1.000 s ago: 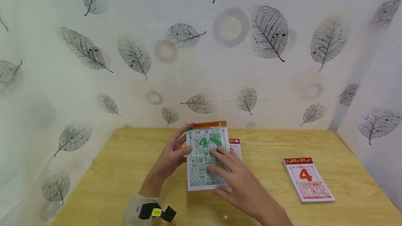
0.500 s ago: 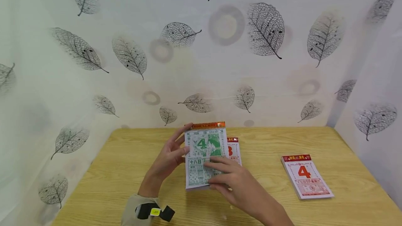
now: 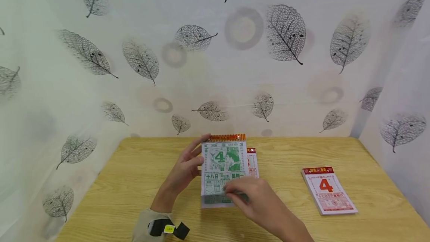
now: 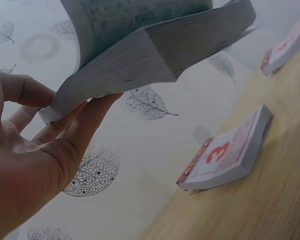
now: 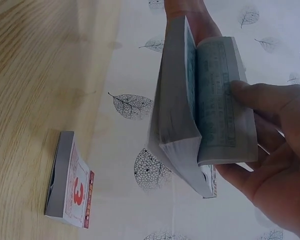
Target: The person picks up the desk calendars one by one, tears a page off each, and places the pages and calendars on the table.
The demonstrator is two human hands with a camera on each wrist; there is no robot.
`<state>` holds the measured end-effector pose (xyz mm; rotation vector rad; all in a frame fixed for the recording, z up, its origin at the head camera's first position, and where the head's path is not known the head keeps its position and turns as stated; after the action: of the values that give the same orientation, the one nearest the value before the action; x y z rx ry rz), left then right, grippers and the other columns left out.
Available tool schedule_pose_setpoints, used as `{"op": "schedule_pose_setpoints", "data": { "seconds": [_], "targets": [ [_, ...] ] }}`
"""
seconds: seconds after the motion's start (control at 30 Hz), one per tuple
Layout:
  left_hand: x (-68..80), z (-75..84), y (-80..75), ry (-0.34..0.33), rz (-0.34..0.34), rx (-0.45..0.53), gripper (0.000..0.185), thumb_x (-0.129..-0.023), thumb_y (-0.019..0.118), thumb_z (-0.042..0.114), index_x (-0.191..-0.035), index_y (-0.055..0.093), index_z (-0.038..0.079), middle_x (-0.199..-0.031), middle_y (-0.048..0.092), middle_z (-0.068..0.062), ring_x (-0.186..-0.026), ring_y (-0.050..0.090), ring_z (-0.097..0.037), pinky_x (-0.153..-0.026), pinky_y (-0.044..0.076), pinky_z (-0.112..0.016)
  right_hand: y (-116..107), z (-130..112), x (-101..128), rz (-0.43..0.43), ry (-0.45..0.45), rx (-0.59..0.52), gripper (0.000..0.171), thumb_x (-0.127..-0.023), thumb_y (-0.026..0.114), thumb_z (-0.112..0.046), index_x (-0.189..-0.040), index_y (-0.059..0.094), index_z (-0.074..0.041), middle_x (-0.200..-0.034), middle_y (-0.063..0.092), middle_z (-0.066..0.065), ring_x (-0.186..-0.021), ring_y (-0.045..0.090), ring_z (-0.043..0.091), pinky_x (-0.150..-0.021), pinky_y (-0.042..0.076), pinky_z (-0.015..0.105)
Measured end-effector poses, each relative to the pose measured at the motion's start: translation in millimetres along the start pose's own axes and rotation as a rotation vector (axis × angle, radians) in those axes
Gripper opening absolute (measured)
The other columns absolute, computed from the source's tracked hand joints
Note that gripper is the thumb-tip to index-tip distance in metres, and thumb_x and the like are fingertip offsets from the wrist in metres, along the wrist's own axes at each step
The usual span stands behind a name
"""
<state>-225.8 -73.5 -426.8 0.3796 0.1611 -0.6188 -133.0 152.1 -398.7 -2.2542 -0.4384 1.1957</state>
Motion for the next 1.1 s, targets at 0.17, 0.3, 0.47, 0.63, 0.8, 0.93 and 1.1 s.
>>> {"op": "schedule_pose_setpoints", "data": {
  "seconds": [0.17, 0.3, 0.47, 0.63, 0.8, 0.93, 1.1],
  "targets": [
    [-0.2, -2.7, 2.7, -0.020, -0.007, -0.045, 0.070, -0.098, 0.046, -0.006, -0.161, 0.034, 0.020, -0.146, 0.049, -0.022, -0.106, 0.066, -0.027, -0.069, 0.063, -0.032, -0.2, -1.5, -0.2, -0.003, 0.053, -0.017, 0.026, -0.081, 0.081, 0.008, -0.098, 0.075, -0.010, -0.091, 0.076, -0.003, -0.080, 0.070, 0.003, -0.067, 0.054, 0.011],
    [0.5, -3.0, 3.7, -0.018, -0.010, -0.051, 0.068, -0.098, 0.046, -0.005, -0.161, 0.034, 0.018, -0.149, 0.047, -0.023, -0.111, 0.064, -0.029, -0.072, 0.063, -0.034, 0.2, -2.5, -0.2, 0.017, 0.065, -0.007, 0.030, -0.078, 0.082, 0.009, -0.096, 0.072, -0.013, -0.090, 0.074, -0.006, -0.078, 0.069, 0.003, -0.066, 0.054, 0.011],
    [-1.2, -1.8, 5.2, -0.006, -0.011, -0.026, 0.062, -0.102, 0.046, -0.002, -0.160, 0.034, 0.016, -0.145, 0.049, -0.023, -0.109, 0.065, -0.027, -0.072, 0.063, -0.035, -0.6, -3.2, -1.2, 0.024, 0.082, -0.016, 0.040, -0.077, 0.081, 0.013, -0.103, 0.073, -0.016, -0.098, 0.072, -0.006, -0.083, 0.069, 0.007, -0.070, 0.056, 0.014],
    [-2.4, -0.5, 5.6, 0.001, -0.023, -0.036, 0.060, -0.104, 0.045, 0.001, -0.160, 0.034, 0.016, -0.143, 0.051, -0.020, -0.103, 0.068, -0.024, -0.070, 0.063, -0.034, -0.6, -2.8, -1.7, 0.014, 0.087, -0.028, 0.035, -0.079, 0.081, 0.010, -0.100, 0.079, -0.018, -0.100, 0.066, -0.008, -0.084, 0.064, 0.006, -0.069, 0.055, 0.015],
    [-0.4, 0.1, 5.2, -0.010, -0.019, -0.033, 0.059, -0.104, 0.045, 0.001, -0.160, 0.035, 0.016, -0.136, 0.058, -0.015, -0.090, 0.071, -0.020, -0.065, 0.062, -0.029, 1.0, -1.8, -1.4, 0.012, 0.092, -0.145, 0.024, -0.084, 0.080, 0.003, -0.098, 0.081, -0.016, -0.102, 0.067, -0.003, -0.088, 0.065, 0.011, -0.070, 0.058, 0.021],
    [1.6, -0.9, 6.2, -0.014, -0.029, -0.020, 0.059, -0.103, 0.044, 0.002, -0.160, 0.036, 0.017, -0.135, 0.059, -0.014, -0.089, 0.071, -0.019, -0.066, 0.062, -0.028, -1.2, -5.2, -1.9, 0.023, 0.133, -0.171, 0.022, -0.087, 0.078, 0.003, -0.098, 0.080, -0.016, -0.105, 0.071, 0.000, -0.093, 0.068, 0.015, -0.076, 0.059, 0.024],
    [1.8, 0.0, 6.9, -0.002, -0.027, -0.042, 0.060, -0.102, 0.043, 0.004, -0.160, 0.036, 0.017, -0.137, 0.059, -0.014, -0.086, 0.071, -0.016, -0.063, 0.060, -0.024, -7.4, -12.5, -5.3, 0.014, 0.218, -0.015, 0.027, -0.093, 0.074, -0.002, -0.108, 0.072, -0.024, -0.125, 0.070, -0.004, -0.117, 0.066, 0.019, -0.094, 0.056, 0.025]
  ]
}}
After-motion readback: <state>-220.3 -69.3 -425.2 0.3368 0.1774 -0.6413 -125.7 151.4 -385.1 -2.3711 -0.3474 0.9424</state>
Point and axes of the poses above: each hand's wrist, its own x-axis away from the middle knuckle, its own y-axis out of the palm, z = x × y, the point moved 2 cm from there along -x, towards the middle knuckle
